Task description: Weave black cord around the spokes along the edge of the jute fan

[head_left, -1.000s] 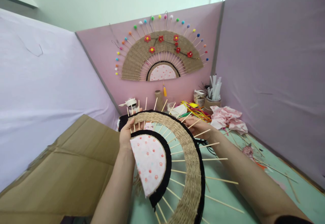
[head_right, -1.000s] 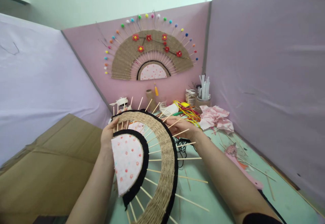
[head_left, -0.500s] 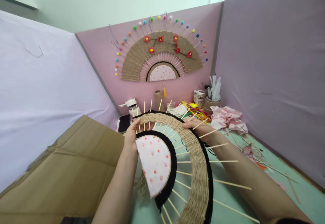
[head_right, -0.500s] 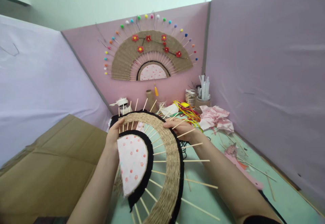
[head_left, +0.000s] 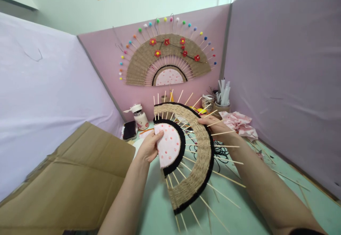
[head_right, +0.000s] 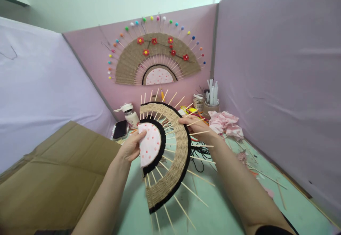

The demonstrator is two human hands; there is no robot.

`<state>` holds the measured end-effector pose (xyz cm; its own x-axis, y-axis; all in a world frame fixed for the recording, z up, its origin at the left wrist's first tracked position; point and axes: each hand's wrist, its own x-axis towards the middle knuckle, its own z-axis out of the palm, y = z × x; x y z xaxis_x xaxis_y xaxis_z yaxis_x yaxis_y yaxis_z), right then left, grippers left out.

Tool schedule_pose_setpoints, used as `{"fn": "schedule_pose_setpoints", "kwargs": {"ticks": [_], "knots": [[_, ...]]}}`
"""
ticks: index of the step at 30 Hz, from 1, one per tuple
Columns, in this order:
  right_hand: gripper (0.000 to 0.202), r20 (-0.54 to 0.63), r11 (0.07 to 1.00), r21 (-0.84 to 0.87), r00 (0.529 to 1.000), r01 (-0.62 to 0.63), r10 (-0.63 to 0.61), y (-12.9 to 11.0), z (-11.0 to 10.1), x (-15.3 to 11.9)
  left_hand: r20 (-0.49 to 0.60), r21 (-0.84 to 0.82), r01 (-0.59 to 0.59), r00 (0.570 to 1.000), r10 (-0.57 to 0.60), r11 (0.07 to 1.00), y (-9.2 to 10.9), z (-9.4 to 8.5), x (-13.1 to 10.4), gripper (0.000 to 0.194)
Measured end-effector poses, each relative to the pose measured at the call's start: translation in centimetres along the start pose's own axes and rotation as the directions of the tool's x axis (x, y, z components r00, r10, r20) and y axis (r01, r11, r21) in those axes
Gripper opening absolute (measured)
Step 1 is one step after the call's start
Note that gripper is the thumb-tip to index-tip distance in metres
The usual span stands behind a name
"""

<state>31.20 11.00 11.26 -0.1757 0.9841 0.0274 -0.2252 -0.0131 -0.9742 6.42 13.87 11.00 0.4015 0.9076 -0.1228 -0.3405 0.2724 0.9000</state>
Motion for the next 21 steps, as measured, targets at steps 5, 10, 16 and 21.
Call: {"fn": "schedule_pose_setpoints", "kwargs": {"ticks": [5, 10, 16, 21], "knots": [[0.031, 0.036, 0.997, 0.027, 0.996, 0.076, -0.077, 0.4, -0.3, 0.3, -0.142, 0.019, -0.171, 0.975, 0.172, 0.985, 0.7, -0.7, 0.1, 0.025], [0.038, 0.030, 0.988, 0.004, 0.988, 0.154, -0.154, 0.3, 0.1, 0.4, -0.168, 0.055, -0.234, 0.956, 0.240, 0.971, 0.7, -0.9, 0.3, 0.027], [0.034, 0.026, 0.996, -0.020, 0.996, 0.089, -0.089, 0.7, 0.3, 0.4, -0.138, 0.230, -0.217, 0.958, 0.253, 0.949, 0.5, -1.4, 0.5, 0.031], [0.034, -0.012, 0.997, -0.020, 0.997, 0.079, -0.080, 0.1, 0.5, 0.0, -0.088, 0.480, -0.206, 0.956, 0.280, 0.853, 1.1, -1.8, 0.1, 0.025]]}}
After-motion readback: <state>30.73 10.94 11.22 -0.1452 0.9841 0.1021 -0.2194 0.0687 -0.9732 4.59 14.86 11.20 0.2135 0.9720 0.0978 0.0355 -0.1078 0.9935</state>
